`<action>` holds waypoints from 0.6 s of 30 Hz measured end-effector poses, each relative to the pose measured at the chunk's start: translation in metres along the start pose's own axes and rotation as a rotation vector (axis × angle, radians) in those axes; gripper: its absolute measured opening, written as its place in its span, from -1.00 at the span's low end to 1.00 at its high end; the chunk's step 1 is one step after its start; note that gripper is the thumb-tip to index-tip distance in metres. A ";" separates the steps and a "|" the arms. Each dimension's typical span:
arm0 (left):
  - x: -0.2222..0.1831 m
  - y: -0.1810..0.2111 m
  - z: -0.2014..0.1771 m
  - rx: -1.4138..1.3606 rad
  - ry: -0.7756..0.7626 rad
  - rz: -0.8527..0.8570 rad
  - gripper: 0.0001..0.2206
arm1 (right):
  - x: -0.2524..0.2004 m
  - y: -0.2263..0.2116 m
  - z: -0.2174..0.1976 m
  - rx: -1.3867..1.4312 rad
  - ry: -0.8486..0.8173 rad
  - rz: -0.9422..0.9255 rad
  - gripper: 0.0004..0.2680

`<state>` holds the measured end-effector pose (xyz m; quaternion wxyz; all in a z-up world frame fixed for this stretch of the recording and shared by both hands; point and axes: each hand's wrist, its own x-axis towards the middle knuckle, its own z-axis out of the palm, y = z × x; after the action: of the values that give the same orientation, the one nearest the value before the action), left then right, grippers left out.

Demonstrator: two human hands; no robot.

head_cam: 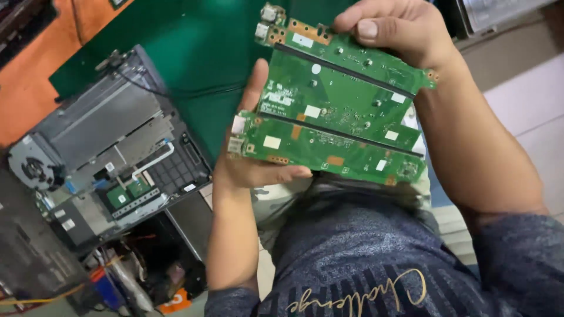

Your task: Diagnosing and testing a laptop motherboard using a multimeter at a repair bench.

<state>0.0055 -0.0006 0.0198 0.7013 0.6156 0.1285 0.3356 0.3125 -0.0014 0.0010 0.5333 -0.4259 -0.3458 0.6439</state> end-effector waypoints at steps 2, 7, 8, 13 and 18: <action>-0.003 -0.001 -0.001 0.139 0.018 -0.004 0.13 | 0.007 0.014 -0.018 -0.100 -0.043 -0.045 -0.80; -0.013 -0.007 -0.002 0.220 0.074 -0.076 0.25 | 0.011 0.020 -0.028 -0.175 -0.176 -0.102 -0.78; -0.015 -0.009 -0.004 0.219 0.065 -0.076 0.26 | 0.010 0.018 -0.025 -0.156 -0.162 -0.080 -0.77; -0.020 -0.020 -0.012 0.211 -0.024 -0.025 0.23 | 0.005 0.012 -0.018 -0.170 -0.154 -0.090 -0.78; -0.019 -0.021 -0.014 0.061 -0.175 -0.038 -0.07 | 0.001 0.005 -0.009 0.024 -0.138 0.008 -0.78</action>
<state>-0.0108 -0.0021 -0.0074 0.6969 0.6613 0.0884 0.2632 0.3185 -0.0015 -0.0074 0.5105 -0.3753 -0.3723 0.6782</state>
